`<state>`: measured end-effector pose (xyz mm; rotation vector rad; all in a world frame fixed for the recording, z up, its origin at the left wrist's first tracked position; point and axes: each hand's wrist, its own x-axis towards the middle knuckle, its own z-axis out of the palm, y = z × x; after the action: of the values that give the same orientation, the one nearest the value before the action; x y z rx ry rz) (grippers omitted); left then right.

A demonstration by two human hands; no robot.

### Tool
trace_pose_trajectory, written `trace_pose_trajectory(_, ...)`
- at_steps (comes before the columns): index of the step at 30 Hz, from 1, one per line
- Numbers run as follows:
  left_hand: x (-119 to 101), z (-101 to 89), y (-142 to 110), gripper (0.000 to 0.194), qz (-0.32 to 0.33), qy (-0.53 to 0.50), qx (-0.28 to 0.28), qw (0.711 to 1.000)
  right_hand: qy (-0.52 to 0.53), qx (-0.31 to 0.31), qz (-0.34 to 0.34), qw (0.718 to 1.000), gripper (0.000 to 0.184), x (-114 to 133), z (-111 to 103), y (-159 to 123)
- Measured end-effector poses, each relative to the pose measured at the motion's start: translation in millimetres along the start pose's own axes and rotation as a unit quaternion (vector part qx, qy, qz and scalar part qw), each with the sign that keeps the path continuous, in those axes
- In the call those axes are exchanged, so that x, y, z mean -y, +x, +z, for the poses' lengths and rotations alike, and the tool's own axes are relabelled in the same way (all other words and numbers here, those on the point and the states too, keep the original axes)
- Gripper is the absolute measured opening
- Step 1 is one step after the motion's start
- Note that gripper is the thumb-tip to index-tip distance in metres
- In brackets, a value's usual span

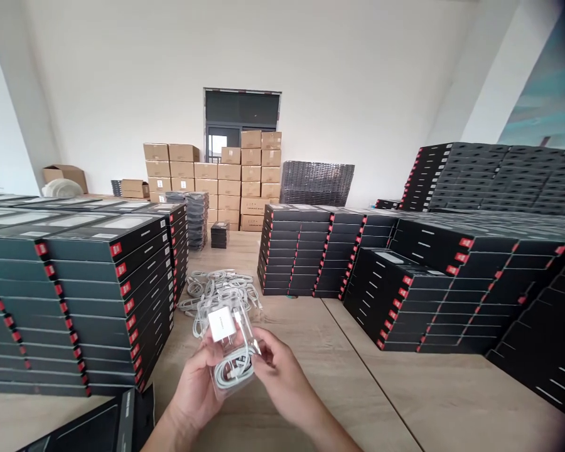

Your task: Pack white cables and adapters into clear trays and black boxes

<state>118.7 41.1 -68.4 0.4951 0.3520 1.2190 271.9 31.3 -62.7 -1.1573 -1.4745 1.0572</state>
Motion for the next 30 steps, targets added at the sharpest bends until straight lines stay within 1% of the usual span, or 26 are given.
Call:
trace_pose_trajectory(2, 1, 3.6, 0, 0.069, -0.001, -0.007, 0.003, 1.0, -0.041, -0.006, -0.024, 0.999, 0.042, 0, 1, 0)
trace_pose_trajectory(5, 1, 5.7, -1, 0.069, -0.012, -0.007, 0.001, 1.0, -0.06, 0.011, -0.025, 0.998, 0.039, 2, -2, -1)
trace_pose_trajectory(8, 0, 3.7, -1, 0.068, -0.022, 0.003, -0.004, 1.0, -0.02, 0.054, -0.008, 0.998, 0.035, 3, -7, -3)
trace_pose_trajectory(9, 0, 2.7, -1, 0.068, -0.024, 0.008, -0.009, 1.0, 0.006, 0.068, 0.0, 0.998, 0.036, 3, -9, -3)
trace_pose_trajectory(11, -2, 1.3, -2, 0.066, -0.022, 0.015, -0.021, 0.999, 0.052, 0.08, 0.016, 0.995, 0.044, 2, -10, -4)
trace_pose_trajectory(12, -2, 1.0, -2, 0.066, -0.021, 0.018, -0.026, 0.999, 0.062, 0.078, 0.02, 0.995, 0.05, 1, -11, -4)
trace_pose_trajectory(14, -3, 1.2, -3, 0.066, -0.029, 0.024, -0.025, 0.999, 0.063, 0.048, 0.015, 0.997, 0.059, -1, -12, -2)
trace_pose_trajectory(15, -3, 1.5, -4, 0.065, -0.044, 0.032, -0.018, 0.998, 0.062, 0.028, 0.012, 0.998, 0.062, -2, -13, 0)
trace_pose_trajectory(17, -1, 2.2, -5, 0.06, -0.105, 0.06, 0.008, 0.993, 0.083, -0.009, 0.018, 0.996, 0.064, -3, -15, 3)
trace_pose_trajectory(19, 3, 2.9, -6, 0.055, -0.168, 0.101, 0.039, 0.98, 0.128, -0.021, 0.03, 0.991, 0.063, -4, -19, 6)
trace_pose_trajectory(20, 5, 3.3, -6, 0.053, -0.183, 0.124, 0.05, 0.974, 0.151, -0.018, 0.037, 0.988, 0.06, -4, -21, 7)
trace_pose_trajectory(21, 6, 3.9, -6, 0.051, -0.184, 0.15, 0.057, 0.97, 0.172, -0.014, 0.046, 0.984, 0.056, -5, -24, 8)
trace_pose_trajectory(23, 2, 5.4, -9, 0.049, -0.154, 0.231, 0.043, 0.96, 0.208, -0.011, 0.072, 0.975, 0.046, -9, -28, 10)
trace_pose_trajectory(24, -4, 6.2, -12, 0.051, -0.123, 0.292, 0.024, 0.948, 0.223, -0.015, 0.089, 0.971, 0.04, -11, -30, 11)
trace_pose_trajectory(25, -13, 7.0, -18, 0.055, -0.084, 0.365, 0.005, 0.927, 0.237, -0.022, 0.106, 0.965, 0.035, -13, -32, 12)
trace_pose_trajectory(26, -25, 7.8, -26, 0.058, -0.044, 0.442, -0.009, 0.896, 0.251, -0.031, 0.119, 0.96, 0.031, -17, -35, 14)
trace_pose_trajectory(27, -39, 8.4, -36, 0.06, -0.002, 0.517, -0.015, 0.856, 0.265, -0.041, 0.131, 0.954, 0.028, -20, -37, 17)
trace_pose_trajectory(28, -54, 8.5, -49, 0.056, 0.028, 0.58, -0.005, 0.814, 0.281, -0.052, 0.141, 0.948, 0.025, -24, -39, 20)
trace_pose_trajectory(29, -70, 7.5, -63, 0.046, 0.035, 0.629, 0.016, 0.776, 0.296, -0.061, 0.151, 0.941, 0.023, -27, -41, 23)
trace_pose_trajectory(30, -84, 5.0, -77, 0.036, 0.026, 0.668, 0.028, 0.743, 0.311, -0.069, 0.16, 0.935, 0.022, -30, -43, 25)
